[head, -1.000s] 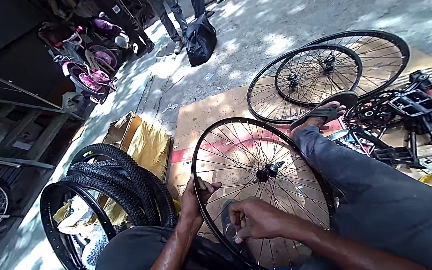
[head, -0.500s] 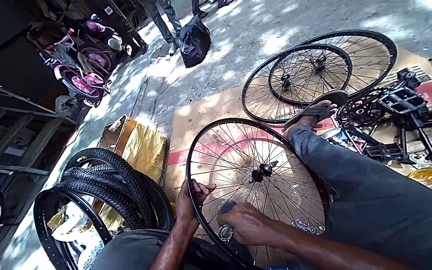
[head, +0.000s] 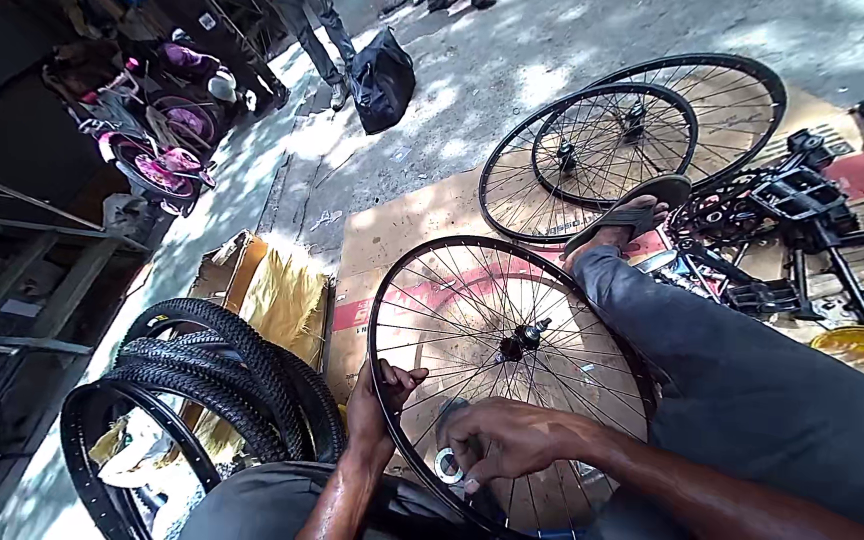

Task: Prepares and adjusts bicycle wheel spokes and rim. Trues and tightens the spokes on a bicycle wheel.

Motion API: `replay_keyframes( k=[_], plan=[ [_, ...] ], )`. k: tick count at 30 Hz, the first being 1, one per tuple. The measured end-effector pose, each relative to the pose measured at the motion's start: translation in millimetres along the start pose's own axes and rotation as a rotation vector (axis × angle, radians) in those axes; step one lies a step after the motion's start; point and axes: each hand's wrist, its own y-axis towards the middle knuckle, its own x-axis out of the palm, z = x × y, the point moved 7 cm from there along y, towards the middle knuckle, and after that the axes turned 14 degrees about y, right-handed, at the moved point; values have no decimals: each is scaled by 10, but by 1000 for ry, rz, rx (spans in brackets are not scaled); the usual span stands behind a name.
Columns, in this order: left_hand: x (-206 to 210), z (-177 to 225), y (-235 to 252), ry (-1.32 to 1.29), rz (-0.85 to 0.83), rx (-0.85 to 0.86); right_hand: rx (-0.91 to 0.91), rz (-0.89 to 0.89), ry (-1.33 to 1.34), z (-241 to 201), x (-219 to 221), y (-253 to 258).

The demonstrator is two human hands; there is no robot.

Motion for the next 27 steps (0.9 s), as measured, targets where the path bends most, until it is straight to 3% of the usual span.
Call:
replay_keyframes(
  k=[2, 5, 7, 10, 14, 18, 22, 25, 27],
  plan=[
    [17, 16, -6, 5, 0, 4, 86, 156, -16, 32, -1, 32],
    [22, 25, 1, 3, 1, 18, 65, 280, -372, 48, 186, 139],
    [1, 20, 7, 19, 2, 17, 44, 155, -366, 26, 203, 136],
    [-4, 6, 4, 15, 3, 6, -17, -54, -138, -22, 84, 3],
    [11, 22, 10, 14, 7, 10, 78, 147, -85, -1, 51, 36],
    [12, 26, 7, 17, 11, 17, 61, 242, -393, 41, 189, 134],
    [5, 15, 6, 24, 1, 18, 57, 108, -474, -4, 239, 152],
    [-1, 18, 11, 21, 7, 21, 12, -30, -388, -9, 240, 68],
    [9, 29, 12, 27, 15, 20, 19, 6, -345, -1, 201, 54]
  ],
)
